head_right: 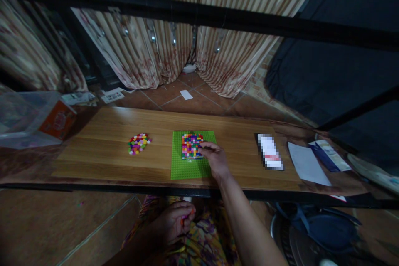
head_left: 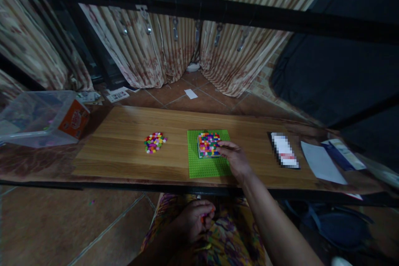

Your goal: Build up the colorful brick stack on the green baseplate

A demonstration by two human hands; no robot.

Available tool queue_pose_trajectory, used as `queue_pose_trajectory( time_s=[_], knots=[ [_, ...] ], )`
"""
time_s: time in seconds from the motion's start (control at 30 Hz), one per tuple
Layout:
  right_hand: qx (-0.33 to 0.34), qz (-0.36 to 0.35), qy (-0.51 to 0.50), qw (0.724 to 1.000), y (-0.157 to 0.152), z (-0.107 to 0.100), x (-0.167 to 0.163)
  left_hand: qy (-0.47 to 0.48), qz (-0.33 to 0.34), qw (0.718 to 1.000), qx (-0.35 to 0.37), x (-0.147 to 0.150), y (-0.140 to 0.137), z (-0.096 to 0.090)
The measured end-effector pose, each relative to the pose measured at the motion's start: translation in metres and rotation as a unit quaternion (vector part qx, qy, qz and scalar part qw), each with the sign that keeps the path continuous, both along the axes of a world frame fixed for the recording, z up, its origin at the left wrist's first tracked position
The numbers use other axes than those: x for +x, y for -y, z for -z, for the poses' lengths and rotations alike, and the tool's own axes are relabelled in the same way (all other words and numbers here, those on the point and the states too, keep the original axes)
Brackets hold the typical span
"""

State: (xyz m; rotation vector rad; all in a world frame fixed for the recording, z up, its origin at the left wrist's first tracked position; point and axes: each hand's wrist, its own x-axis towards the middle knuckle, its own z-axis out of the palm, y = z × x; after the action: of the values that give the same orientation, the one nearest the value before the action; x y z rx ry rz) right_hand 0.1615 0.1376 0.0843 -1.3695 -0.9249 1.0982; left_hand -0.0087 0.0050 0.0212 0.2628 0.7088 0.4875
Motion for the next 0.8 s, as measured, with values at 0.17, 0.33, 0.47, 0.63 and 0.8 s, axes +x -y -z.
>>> queue_pose_trajectory(
  time_s=[0.17, 0.33, 0.47, 0.63, 0.8],
  knots=[
    [-0.025, 0.005, -0.022, 0.999, -0.004, -0.002, 0.0, 0.012, 0.01, 1.0, -0.001, -0.001, 0.0, 0.003],
    [-0.031, 0.017, -0.023, 0.999, -0.004, -0.005, -0.005, 0.009, 0.009, 1.0, -0.007, 0.0, -0.001, 0.011],
    [-0.012, 0.027, -0.024, 0.999, 0.0, -0.006, -0.008, 0.001, -0.002, 1.0, -0.013, 0.001, 0.0, 0.013],
    [0.041, 0.105, 0.023, 0.993, 0.027, -0.006, -0.008, -0.016, -0.027, 0.999, -0.015, 0.001, 0.002, 0.011],
    [0.029, 0.041, 0.106, 0.993, 0.083, 0.0, -0.013, -0.035, -0.02, 0.999, -0.005, 0.003, 0.001, 0.013]
  ],
)
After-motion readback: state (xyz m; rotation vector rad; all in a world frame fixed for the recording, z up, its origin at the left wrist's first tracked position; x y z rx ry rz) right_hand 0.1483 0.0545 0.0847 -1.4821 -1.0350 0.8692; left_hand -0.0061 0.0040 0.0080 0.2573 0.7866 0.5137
